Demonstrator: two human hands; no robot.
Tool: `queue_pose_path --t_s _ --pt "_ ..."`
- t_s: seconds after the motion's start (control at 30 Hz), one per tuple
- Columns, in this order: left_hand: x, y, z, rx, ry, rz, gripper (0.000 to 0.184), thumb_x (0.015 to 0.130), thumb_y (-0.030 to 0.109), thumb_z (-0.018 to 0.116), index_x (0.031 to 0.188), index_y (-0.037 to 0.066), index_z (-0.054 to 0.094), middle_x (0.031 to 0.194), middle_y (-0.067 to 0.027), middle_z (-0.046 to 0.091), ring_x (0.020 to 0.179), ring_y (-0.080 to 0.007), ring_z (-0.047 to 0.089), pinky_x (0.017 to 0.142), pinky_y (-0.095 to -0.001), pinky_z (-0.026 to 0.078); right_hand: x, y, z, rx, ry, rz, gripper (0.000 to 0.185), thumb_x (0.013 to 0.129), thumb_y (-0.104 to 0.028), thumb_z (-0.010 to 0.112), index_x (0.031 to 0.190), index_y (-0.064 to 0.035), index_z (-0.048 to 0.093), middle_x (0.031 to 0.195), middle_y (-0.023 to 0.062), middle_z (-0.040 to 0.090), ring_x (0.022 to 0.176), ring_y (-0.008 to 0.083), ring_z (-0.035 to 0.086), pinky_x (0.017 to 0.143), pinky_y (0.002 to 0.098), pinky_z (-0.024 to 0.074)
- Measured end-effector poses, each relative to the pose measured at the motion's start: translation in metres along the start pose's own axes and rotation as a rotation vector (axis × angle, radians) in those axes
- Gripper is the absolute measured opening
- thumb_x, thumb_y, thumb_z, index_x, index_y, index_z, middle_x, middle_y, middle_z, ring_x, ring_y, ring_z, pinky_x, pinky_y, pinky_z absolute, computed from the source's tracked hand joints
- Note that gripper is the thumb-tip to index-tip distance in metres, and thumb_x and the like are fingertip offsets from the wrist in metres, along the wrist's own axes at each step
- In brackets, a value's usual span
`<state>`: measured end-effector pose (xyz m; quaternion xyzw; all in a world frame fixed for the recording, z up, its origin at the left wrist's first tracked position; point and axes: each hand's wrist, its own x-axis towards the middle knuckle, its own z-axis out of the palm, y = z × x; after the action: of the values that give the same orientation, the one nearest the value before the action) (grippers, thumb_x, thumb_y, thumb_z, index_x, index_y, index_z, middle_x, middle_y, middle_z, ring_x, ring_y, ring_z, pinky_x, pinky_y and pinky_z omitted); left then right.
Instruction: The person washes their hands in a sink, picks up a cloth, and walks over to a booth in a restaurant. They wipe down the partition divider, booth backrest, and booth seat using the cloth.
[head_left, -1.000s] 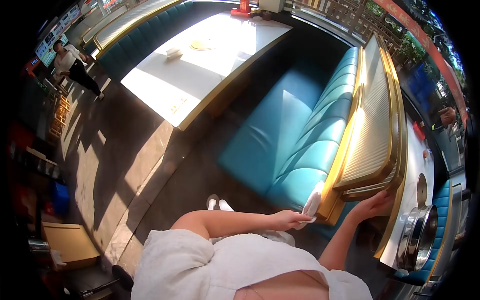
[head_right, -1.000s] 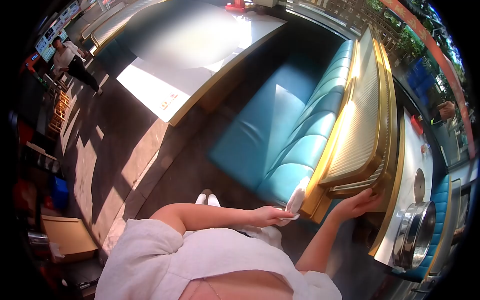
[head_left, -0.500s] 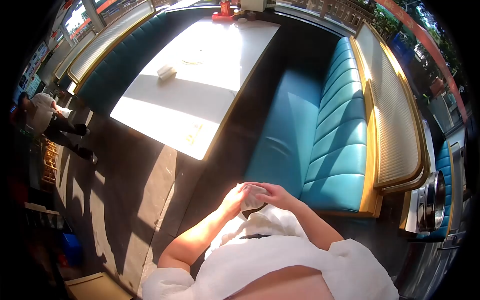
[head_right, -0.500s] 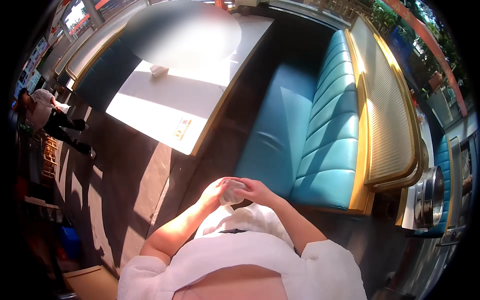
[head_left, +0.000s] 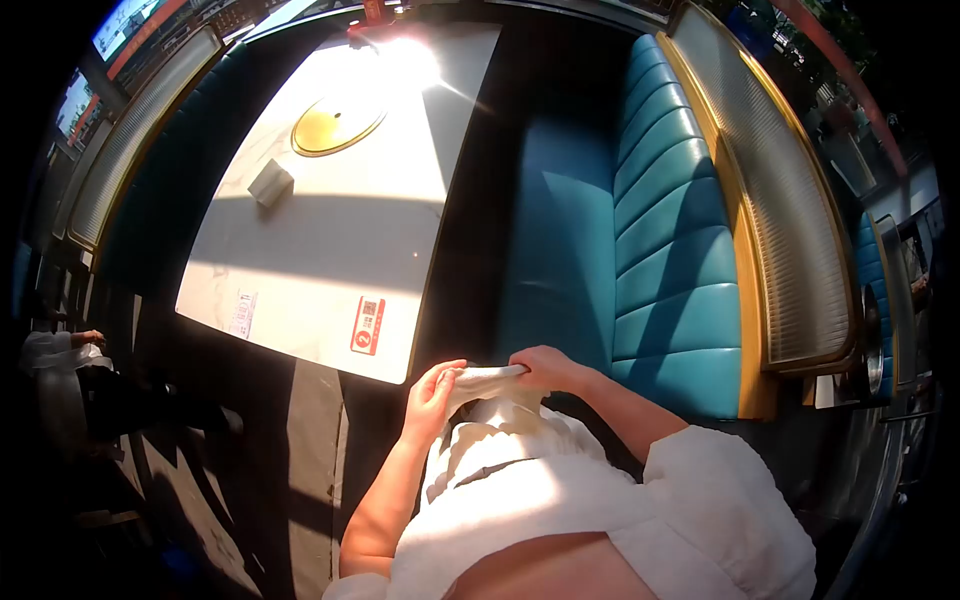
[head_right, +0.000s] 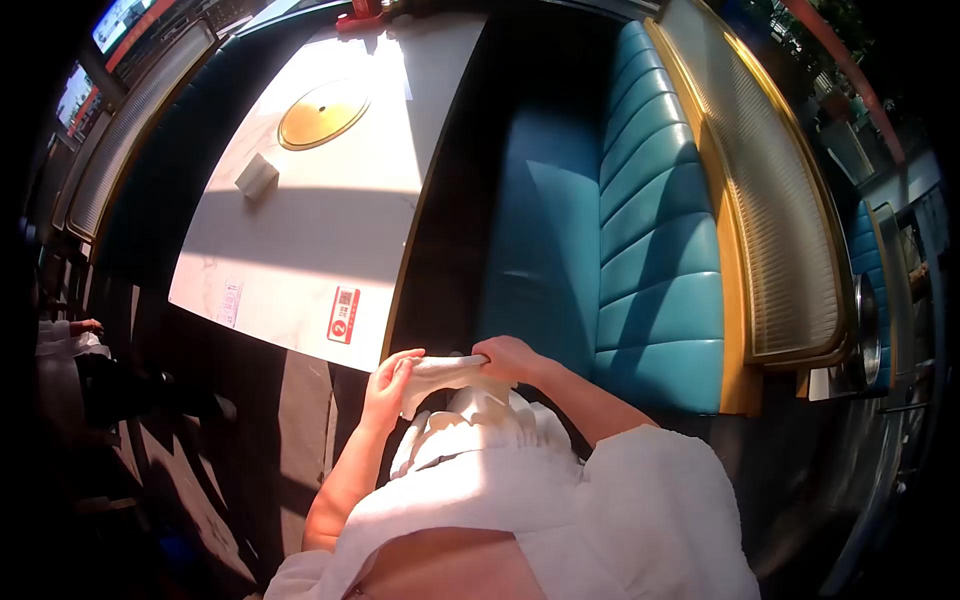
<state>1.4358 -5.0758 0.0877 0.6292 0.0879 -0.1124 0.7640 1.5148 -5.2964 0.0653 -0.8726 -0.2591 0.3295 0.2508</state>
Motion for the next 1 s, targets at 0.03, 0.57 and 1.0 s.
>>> queue_pose_path --t_s 0.03,0.57,1.0 --pt "0.017 0.001 -0.003 0.081 -0.01 0.007 0.027 0.093 0.018 0.047 0.108 -0.001 0.057 0.102 -0.0041 0.059 0.093 -0.0081 0.052 0.085 -0.0218 0.039 0.007 0.013 -0.004 0.032 0.069 0.02 0.023 0.071 -0.017 0.055 0.09 -0.0061 0.061 0.08 0.0115 0.063 0.077 0.0288 0.06 0.068 0.0377 0.0459" --pt "0.299 0.034 0.103 0.328 0.039 0.027 0.021 0.084 0.024 0.059 0.09 0.006 0.049 0.077 -0.0059 0.055 0.064 -0.0197 0.057 0.059 -0.0319 0.046 0.033 -0.008 -0.127 0.443 1.109 0.169 0.029 0.075 -0.017 0.067 0.098 -0.0067 0.054 0.084 0.0106 0.06 0.072 0.0242 0.06 0.064 0.0314 0.0479" --pt "0.365 0.081 0.224 1.131 -1.321 0.692 0.006 0.072 0.013 0.055 0.078 0.013 0.054 0.063 -0.0082 0.057 0.057 -0.0305 0.06 0.048 -0.0381 0.047 0.007 0.089 -0.232 0.342 1.346 0.743 0.031 0.081 -0.011 0.061 0.11 -0.0063 0.052 0.103 0.0078 0.055 0.074 0.0143 0.059 0.064 0.0266 0.0478"
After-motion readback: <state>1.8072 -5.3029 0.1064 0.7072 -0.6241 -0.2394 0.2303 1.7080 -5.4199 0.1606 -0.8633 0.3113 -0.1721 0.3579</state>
